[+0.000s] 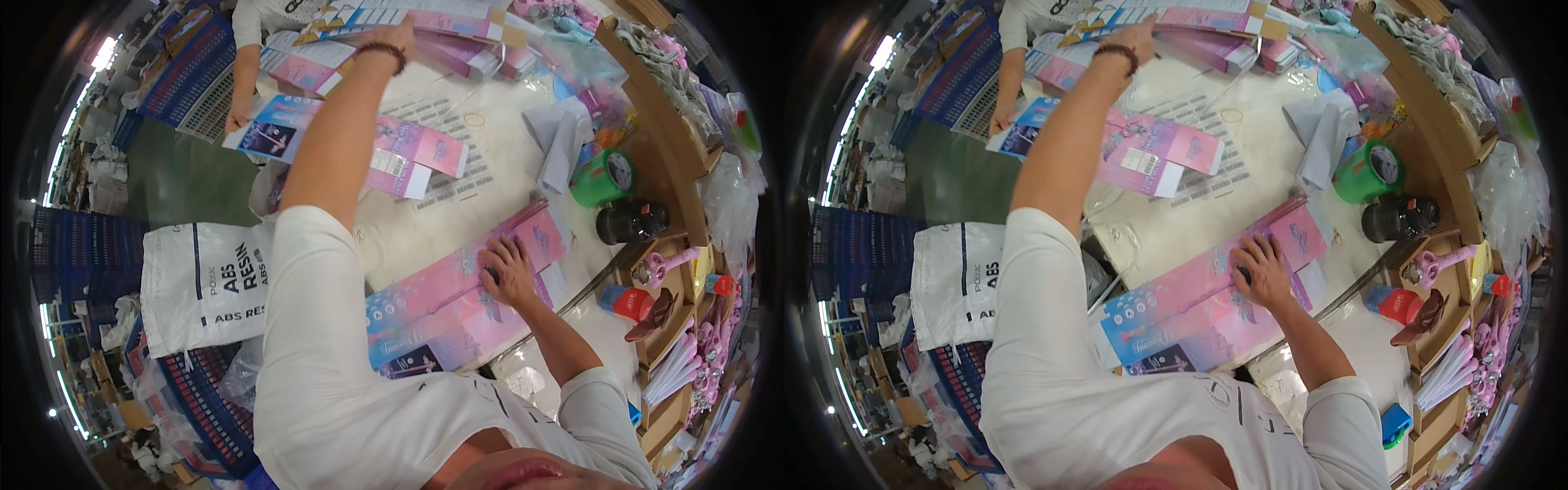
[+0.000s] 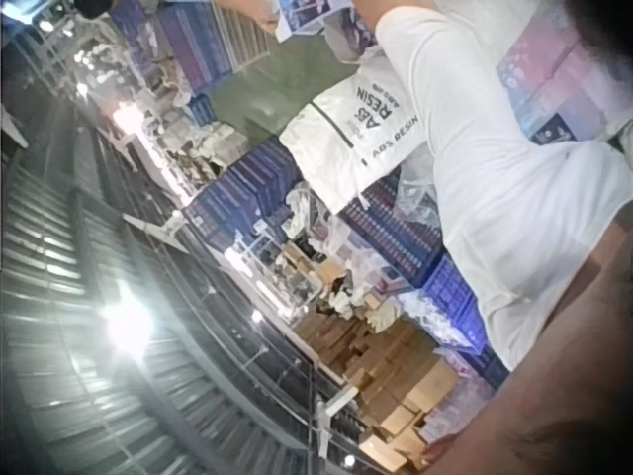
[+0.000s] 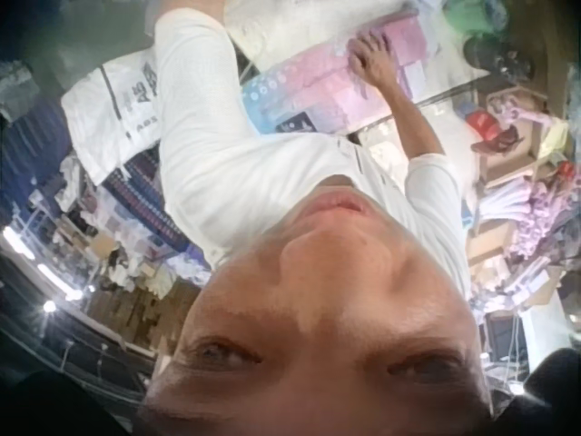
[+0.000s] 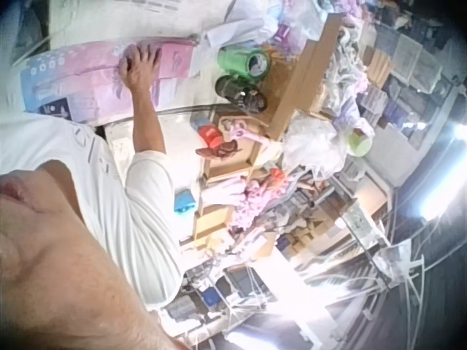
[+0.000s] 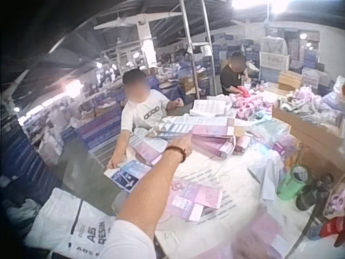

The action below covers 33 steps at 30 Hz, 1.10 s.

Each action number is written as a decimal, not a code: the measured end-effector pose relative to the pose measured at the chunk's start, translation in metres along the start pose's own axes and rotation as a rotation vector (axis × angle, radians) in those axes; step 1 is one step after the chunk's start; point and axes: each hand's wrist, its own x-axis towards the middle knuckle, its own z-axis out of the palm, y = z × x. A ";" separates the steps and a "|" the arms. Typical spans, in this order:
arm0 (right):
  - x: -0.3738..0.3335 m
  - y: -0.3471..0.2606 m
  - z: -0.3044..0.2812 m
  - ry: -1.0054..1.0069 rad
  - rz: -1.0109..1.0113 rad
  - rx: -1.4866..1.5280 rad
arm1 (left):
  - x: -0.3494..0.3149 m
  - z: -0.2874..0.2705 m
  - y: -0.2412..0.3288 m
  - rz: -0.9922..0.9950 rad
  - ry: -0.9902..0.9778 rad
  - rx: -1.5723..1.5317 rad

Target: The person assembles pink magic wands by inserting them into pink and blue boxes. They fold the box flaps, place the wand inside, and close the box. The process is repeated for multiple units on a cluttered workbench.

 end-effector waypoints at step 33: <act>-0.002 0.004 0.006 0.010 -0.004 -0.033 | -0.436 0.156 0.089 0.844 -0.294 -0.413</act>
